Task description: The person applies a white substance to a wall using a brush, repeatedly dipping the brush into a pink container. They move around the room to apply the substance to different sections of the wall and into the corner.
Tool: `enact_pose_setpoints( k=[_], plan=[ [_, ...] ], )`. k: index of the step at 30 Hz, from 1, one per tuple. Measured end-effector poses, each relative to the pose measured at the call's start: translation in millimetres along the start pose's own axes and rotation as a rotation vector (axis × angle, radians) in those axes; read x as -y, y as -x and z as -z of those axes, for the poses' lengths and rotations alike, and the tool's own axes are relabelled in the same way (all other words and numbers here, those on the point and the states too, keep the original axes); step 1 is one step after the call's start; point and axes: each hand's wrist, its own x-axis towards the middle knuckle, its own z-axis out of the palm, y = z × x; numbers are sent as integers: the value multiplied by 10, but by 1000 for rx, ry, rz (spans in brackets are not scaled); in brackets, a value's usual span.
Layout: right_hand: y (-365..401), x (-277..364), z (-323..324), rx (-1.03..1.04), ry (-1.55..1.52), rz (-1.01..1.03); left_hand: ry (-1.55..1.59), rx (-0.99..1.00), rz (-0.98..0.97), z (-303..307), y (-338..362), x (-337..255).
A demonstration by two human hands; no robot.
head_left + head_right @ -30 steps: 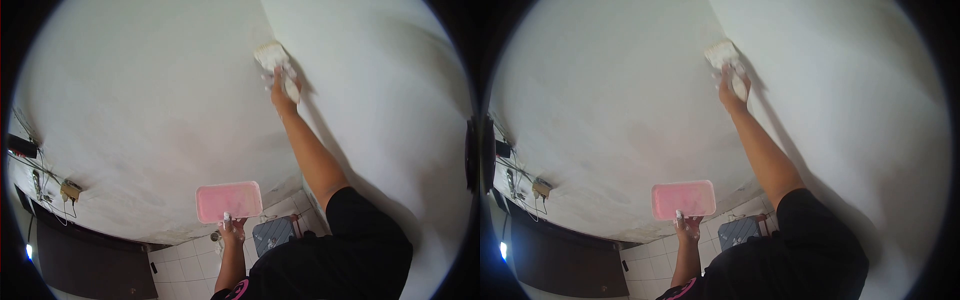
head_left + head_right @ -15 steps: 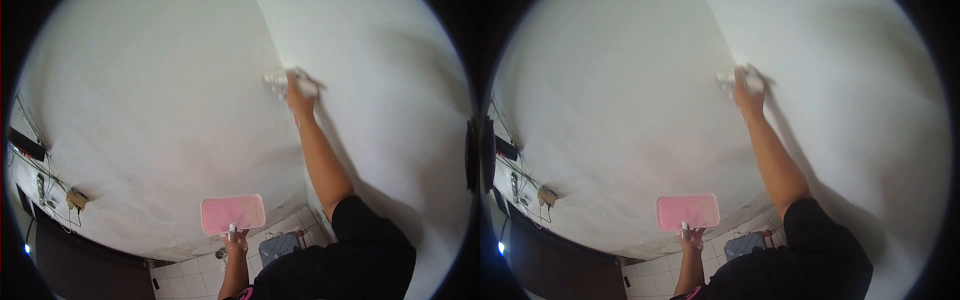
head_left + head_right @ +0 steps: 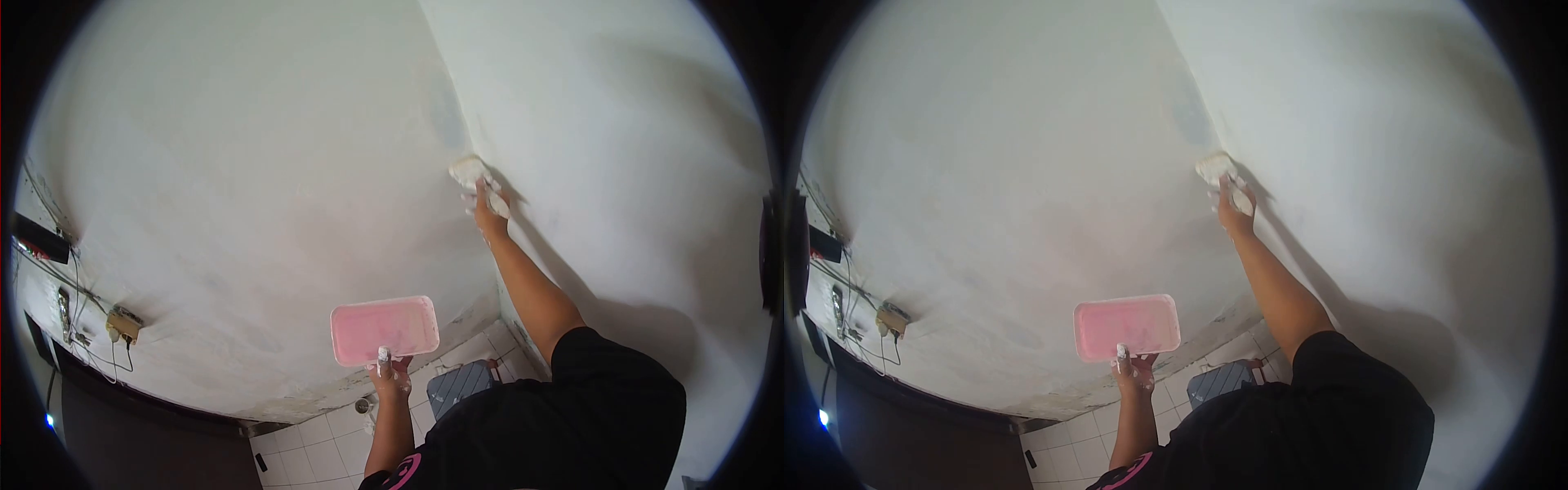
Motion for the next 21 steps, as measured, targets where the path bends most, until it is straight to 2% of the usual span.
enact_pose_setpoints(
  k=[4, 6, 8, 12, 14, 16, 18, 20, 21],
  plan=[
    [3, -92, 196, 25, 31, -110, 43, 7, 18, -4, 13, -7],
    [-204, 16, 48, -67, 121, -119, 89, -26, 59, 16, 72, -6],
    [-599, 140, -212, -164, 220, 42, 36, 12, 33, 9, 25, 1],
    [-532, 1456, -645, 127, 10, 64, 42, 2, 22, -8, 42, 0],
    [-520, 1871, -741, 276, -36, 258, 44, 16, 13, 2, 44, 8],
    [-449, 2070, -818, 300, -106, 327, 43, 36, 12, -24, 30, 12],
    [-430, 2024, -815, 319, -173, 386, 70, 32, 8, -50, 39, 5],
    [-523, 1506, -729, 178, -53, 155, 76, 23, 15, -33, 36, 18],
    [-598, 1058, -607, 129, -7, 185, 87, 11, 17, -18, 53, 37]
  ],
)
